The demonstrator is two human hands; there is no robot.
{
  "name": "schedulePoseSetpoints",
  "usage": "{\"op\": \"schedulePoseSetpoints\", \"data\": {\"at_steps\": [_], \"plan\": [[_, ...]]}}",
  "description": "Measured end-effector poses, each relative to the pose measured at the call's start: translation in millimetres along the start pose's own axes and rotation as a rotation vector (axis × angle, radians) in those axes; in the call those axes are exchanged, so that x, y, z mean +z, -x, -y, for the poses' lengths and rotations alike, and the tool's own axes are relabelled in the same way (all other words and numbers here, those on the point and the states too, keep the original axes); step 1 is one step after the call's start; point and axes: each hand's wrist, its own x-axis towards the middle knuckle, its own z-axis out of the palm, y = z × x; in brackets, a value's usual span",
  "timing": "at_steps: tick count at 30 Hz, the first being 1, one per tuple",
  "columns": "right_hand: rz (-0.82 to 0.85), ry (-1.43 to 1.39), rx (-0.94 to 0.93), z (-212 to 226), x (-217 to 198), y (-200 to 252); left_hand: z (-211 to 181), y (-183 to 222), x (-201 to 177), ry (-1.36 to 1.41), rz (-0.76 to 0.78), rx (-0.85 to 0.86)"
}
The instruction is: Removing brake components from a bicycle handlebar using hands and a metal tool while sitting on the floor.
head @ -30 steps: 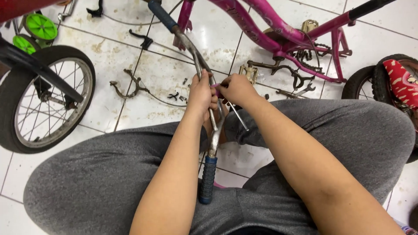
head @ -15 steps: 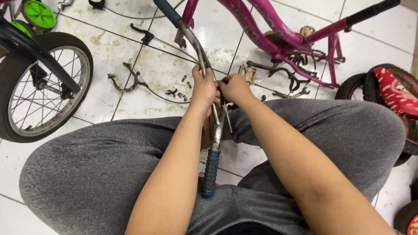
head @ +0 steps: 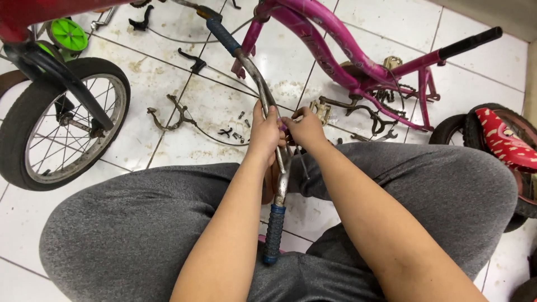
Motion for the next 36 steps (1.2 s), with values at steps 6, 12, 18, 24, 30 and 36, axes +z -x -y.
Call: {"op": "schedulePoseSetpoints", "data": {"at_steps": [6,12,18,24,30,36], "plan": [[0.001,-0.032,0.036,15.0,-3.0,13.9,-8.2,12.2,-4.5,-0.027,-0.007,-0.017],[0.088,-0.018,0.017,13.5,-6.4,7.9,-0.8,-1.9,-1.4,0.081,-0.009,-0.032],[0.262,0.16,-0.038,9.0,-12.6,4.2,-1.2,-0.7,-0.8,0.094,-0.025,-0.039],[0.292,0.472,-0.141,40.5,-33.7,31.4,3.5,2.7,0.8,0.033,-0.013,-0.01],[0.111,1.278,-0.481,27.1,-22.5,-16.5,2.1,7.3,-2.5,-0.023,-0.018,-0.012],[-0.01,0.932,-0.431,19.1,-8.5,-25.1,-0.8,8.7,-3.2,-0.064,-0.042,-0.025]]}}
